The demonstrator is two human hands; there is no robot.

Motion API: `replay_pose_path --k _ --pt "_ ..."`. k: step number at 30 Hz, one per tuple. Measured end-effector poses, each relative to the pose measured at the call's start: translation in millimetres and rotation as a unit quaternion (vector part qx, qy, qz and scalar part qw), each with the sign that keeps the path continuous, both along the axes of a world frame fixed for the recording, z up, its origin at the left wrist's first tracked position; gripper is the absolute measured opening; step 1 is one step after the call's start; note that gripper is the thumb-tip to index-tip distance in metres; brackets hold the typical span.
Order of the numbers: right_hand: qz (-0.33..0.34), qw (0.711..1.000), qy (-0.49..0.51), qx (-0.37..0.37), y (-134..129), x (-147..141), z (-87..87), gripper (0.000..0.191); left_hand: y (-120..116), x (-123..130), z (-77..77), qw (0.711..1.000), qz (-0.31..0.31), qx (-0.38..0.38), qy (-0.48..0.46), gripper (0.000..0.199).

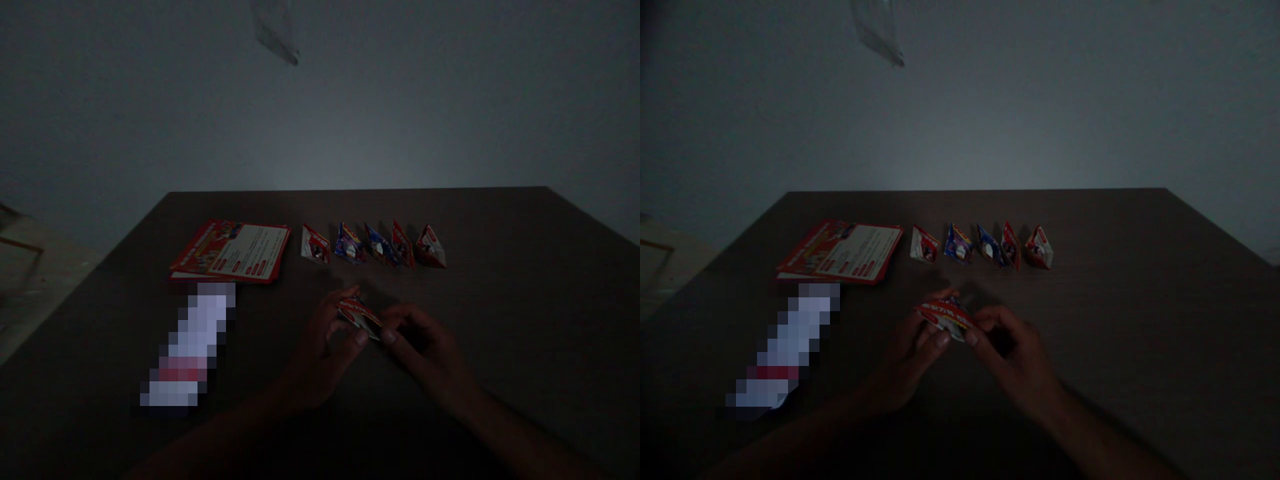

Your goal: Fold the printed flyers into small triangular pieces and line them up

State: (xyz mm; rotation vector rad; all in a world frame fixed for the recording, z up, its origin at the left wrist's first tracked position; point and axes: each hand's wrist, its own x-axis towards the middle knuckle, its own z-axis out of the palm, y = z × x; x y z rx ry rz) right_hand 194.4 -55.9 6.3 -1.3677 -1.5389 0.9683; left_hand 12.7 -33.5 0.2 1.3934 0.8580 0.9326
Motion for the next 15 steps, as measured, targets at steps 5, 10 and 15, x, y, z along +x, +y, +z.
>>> replay_pose_path --k 5,10,15 --pt "0.017 0.995 -0.085 0.049 -1.0 2.2 3.1 0.018 0.3 1.7 1.2 1.0 0.006 0.005 -0.001 0.048" --pt "0.013 0.969 -0.185 0.161 -1.6 4.4 1.6 0.025 1.1 1.4 2.8 1.0 0.02 0.016 0.003 0.047" --pt "0.078 0.923 -0.254 0.279 -1.8 11.5 -7.6 0.037 0.3 1.7 0.0 0.999 0.029 0.021 0.0 0.048"
